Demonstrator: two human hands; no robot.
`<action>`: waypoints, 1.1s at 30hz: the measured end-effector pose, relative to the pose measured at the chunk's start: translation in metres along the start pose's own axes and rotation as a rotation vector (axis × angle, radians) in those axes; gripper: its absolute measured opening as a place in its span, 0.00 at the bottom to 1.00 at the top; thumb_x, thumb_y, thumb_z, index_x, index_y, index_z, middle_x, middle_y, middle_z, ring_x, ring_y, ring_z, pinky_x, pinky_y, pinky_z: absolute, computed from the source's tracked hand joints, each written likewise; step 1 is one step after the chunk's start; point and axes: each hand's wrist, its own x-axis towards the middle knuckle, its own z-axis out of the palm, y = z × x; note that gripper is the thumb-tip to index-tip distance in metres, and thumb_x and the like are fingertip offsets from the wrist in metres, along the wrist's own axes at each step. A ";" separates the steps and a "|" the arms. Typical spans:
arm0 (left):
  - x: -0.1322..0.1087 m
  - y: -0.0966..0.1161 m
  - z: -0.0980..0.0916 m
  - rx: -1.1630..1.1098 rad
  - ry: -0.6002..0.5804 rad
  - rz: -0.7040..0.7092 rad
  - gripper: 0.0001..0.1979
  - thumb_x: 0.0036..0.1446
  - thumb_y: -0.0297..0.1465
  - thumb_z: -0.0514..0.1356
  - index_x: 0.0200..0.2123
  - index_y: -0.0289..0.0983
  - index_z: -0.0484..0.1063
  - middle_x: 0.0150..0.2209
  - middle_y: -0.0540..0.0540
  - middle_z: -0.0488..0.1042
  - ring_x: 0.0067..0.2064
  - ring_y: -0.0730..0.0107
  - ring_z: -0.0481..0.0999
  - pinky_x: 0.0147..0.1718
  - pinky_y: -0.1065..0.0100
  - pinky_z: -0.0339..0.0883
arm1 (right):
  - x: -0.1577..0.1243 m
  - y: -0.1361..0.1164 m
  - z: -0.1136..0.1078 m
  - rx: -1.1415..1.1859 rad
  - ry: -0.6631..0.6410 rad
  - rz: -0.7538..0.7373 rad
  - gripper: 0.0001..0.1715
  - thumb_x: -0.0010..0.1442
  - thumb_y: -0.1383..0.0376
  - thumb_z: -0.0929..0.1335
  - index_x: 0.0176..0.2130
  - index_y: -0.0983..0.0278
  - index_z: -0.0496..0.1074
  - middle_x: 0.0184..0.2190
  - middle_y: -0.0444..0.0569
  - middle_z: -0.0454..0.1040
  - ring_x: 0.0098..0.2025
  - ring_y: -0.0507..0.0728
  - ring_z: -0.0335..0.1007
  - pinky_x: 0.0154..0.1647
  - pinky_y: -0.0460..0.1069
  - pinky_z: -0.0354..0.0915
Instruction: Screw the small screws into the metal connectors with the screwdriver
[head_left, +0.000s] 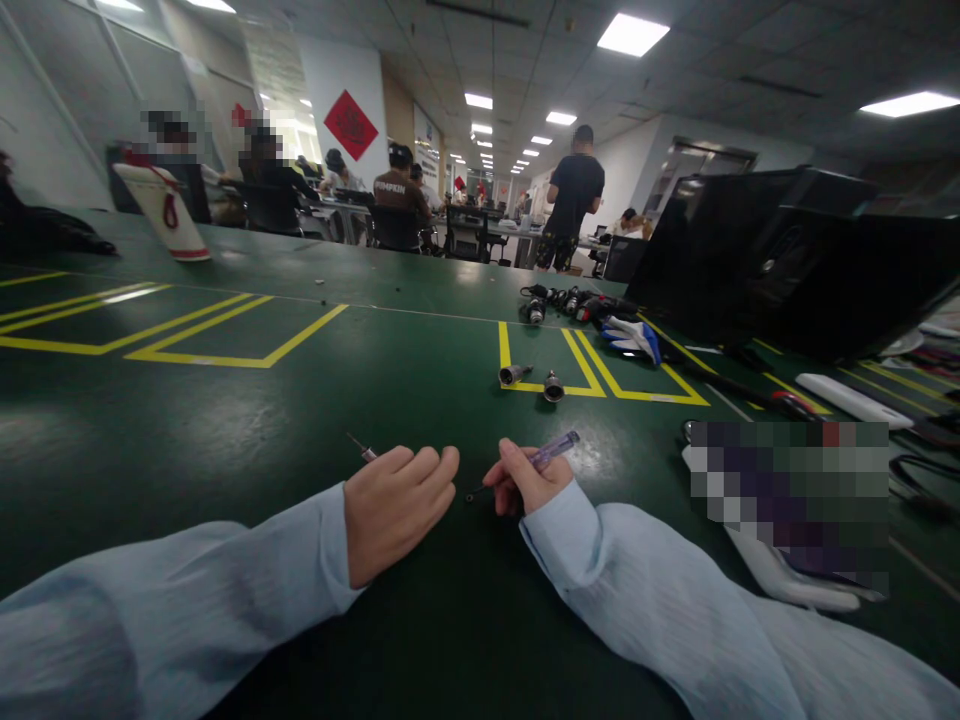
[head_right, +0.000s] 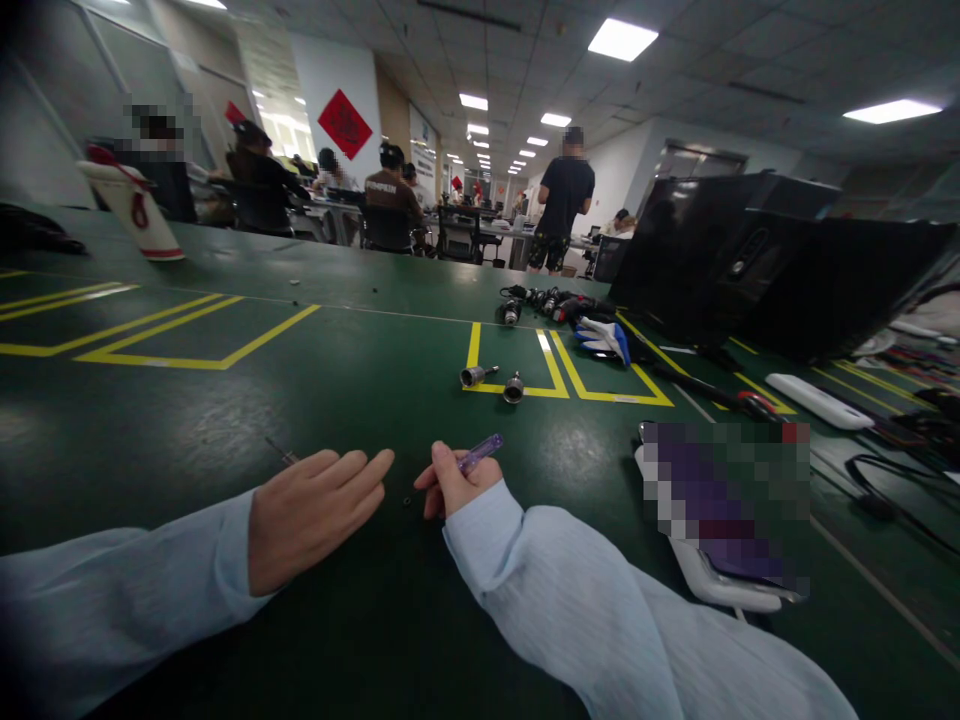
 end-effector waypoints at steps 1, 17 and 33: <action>0.000 0.000 0.000 -0.004 0.027 -0.007 0.10 0.52 0.21 0.50 0.29 0.35 0.70 0.42 0.42 0.70 0.33 0.66 0.67 0.27 0.64 0.58 | 0.000 0.000 0.000 0.004 -0.010 -0.002 0.28 0.48 0.46 0.61 0.16 0.67 0.66 0.06 0.40 0.59 0.09 0.45 0.54 0.11 0.41 0.51; -0.004 -0.009 0.018 -0.073 0.261 0.090 0.14 0.57 0.23 0.47 0.28 0.40 0.71 0.45 0.50 0.71 0.45 0.69 0.66 0.43 0.64 0.57 | -0.004 -0.001 0.001 -0.082 -0.011 -0.022 0.27 0.51 0.49 0.61 0.16 0.66 0.67 0.06 0.40 0.59 0.09 0.45 0.54 0.11 0.41 0.50; -0.002 -0.046 0.033 -1.033 -0.035 -0.534 0.10 0.44 0.34 0.57 0.31 0.36 0.65 0.30 0.49 0.70 0.31 0.70 0.70 0.31 0.69 0.63 | -0.004 -0.018 0.004 -0.657 -0.238 -0.255 0.23 0.54 0.55 0.60 0.16 0.64 0.68 0.09 0.42 0.61 0.14 0.48 0.58 0.18 0.44 0.54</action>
